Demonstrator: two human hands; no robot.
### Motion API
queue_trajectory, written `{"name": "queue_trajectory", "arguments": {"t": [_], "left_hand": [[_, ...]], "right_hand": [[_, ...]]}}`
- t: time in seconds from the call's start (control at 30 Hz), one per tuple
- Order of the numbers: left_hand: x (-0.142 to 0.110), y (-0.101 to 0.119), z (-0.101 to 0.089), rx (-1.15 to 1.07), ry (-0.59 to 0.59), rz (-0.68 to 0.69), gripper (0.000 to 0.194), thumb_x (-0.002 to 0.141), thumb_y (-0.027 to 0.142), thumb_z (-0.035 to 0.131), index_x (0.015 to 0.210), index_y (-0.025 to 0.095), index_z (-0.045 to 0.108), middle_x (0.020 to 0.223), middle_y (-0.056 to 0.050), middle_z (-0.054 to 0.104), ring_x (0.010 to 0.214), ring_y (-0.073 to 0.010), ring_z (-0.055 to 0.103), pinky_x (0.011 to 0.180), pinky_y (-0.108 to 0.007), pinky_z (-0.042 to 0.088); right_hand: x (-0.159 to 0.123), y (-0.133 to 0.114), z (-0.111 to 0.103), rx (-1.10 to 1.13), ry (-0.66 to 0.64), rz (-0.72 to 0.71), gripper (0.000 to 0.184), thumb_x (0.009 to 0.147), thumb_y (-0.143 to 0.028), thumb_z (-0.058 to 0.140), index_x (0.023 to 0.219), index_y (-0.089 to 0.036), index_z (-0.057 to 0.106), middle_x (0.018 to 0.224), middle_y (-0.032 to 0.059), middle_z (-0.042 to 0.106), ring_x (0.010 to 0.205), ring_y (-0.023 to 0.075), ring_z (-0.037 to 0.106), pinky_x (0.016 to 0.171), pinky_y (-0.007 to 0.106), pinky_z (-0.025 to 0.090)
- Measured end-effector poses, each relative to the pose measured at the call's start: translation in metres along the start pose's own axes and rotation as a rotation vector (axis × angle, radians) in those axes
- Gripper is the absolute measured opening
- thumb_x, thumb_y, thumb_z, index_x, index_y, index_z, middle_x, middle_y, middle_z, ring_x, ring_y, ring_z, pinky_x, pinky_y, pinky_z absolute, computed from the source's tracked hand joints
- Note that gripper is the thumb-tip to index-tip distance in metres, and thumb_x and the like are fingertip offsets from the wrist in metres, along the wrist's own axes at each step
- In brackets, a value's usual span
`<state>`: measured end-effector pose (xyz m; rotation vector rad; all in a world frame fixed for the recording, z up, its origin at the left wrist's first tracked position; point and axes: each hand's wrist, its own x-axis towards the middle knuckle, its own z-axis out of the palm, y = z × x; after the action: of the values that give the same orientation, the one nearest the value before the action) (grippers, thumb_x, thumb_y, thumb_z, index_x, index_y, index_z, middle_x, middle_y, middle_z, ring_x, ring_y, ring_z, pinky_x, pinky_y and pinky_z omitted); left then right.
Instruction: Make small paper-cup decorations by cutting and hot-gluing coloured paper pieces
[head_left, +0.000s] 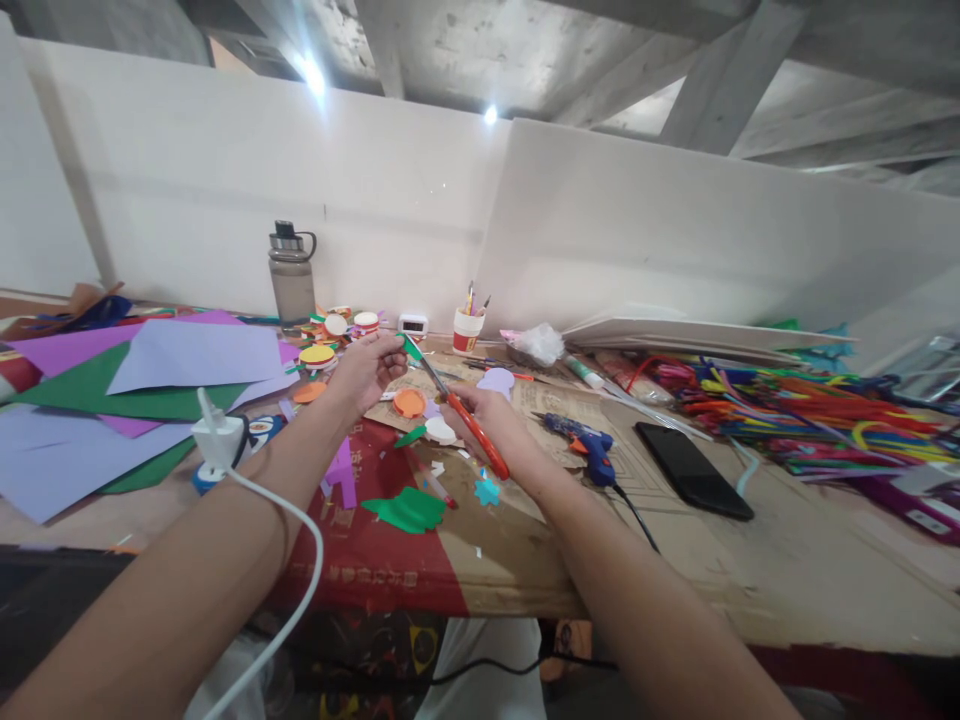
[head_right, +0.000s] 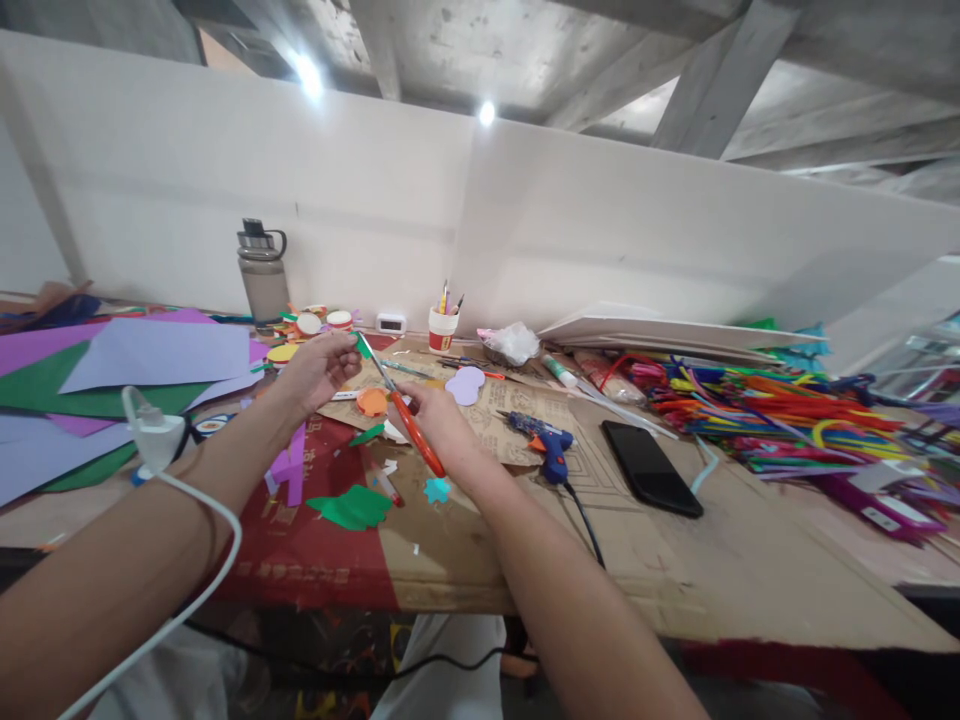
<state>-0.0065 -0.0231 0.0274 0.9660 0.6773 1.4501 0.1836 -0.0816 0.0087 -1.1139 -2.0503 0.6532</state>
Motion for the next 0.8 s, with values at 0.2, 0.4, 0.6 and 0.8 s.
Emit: {"name": "queue_trajectory", "arguments": {"t": [0.2,0.4,0.6,0.8], "left_hand": [[0.002,-0.002,-0.002,-0.015,-0.067,-0.003,0.016,0.063,0.007,0.070,0.069,0.013,0.057,0.057,0.003,0.057,0.049,-0.0059,0.055,0.048,-0.016,0.047],[-0.004,-0.001,0.006,-0.152,0.004,-0.014,0.015,0.071,0.000,0.062,0.081,0.012,0.062,0.061,0.000,0.062,0.056,-0.0080,0.063,0.059,-0.018,0.055],[-0.008,-0.002,0.019,-0.310,0.123,-0.009,0.014,0.078,-0.002,0.055,0.072,0.010,0.061,0.066,-0.002,0.066,0.064,-0.0087,0.067,0.064,-0.015,0.056],[-0.011,-0.003,0.023,-0.396,0.151,-0.034,0.011,0.081,0.005,0.056,0.073,0.011,0.059,0.064,-0.001,0.064,0.062,-0.0079,0.065,0.059,-0.015,0.054]], "right_hand": [[0.001,0.001,0.000,-0.009,0.103,-0.047,0.038,0.081,-0.040,0.055,0.111,-0.017,0.060,0.071,0.0006,0.059,0.059,0.0123,0.049,0.056,0.024,0.039],[0.001,-0.003,0.000,0.111,0.221,-0.054,0.040,0.082,-0.046,0.056,0.111,-0.018,0.055,0.074,-0.0009,0.055,0.061,0.0118,0.047,0.059,0.025,0.039],[0.001,-0.002,0.001,0.180,0.216,-0.040,0.038,0.084,-0.048,0.053,0.111,-0.021,0.051,0.067,-0.0045,0.048,0.057,0.0103,0.042,0.054,0.023,0.036],[-0.002,-0.007,0.004,0.171,0.128,-0.097,0.036,0.084,-0.043,0.055,0.112,-0.021,0.048,0.076,-0.0023,0.049,0.065,0.0115,0.046,0.062,0.025,0.041]]}}
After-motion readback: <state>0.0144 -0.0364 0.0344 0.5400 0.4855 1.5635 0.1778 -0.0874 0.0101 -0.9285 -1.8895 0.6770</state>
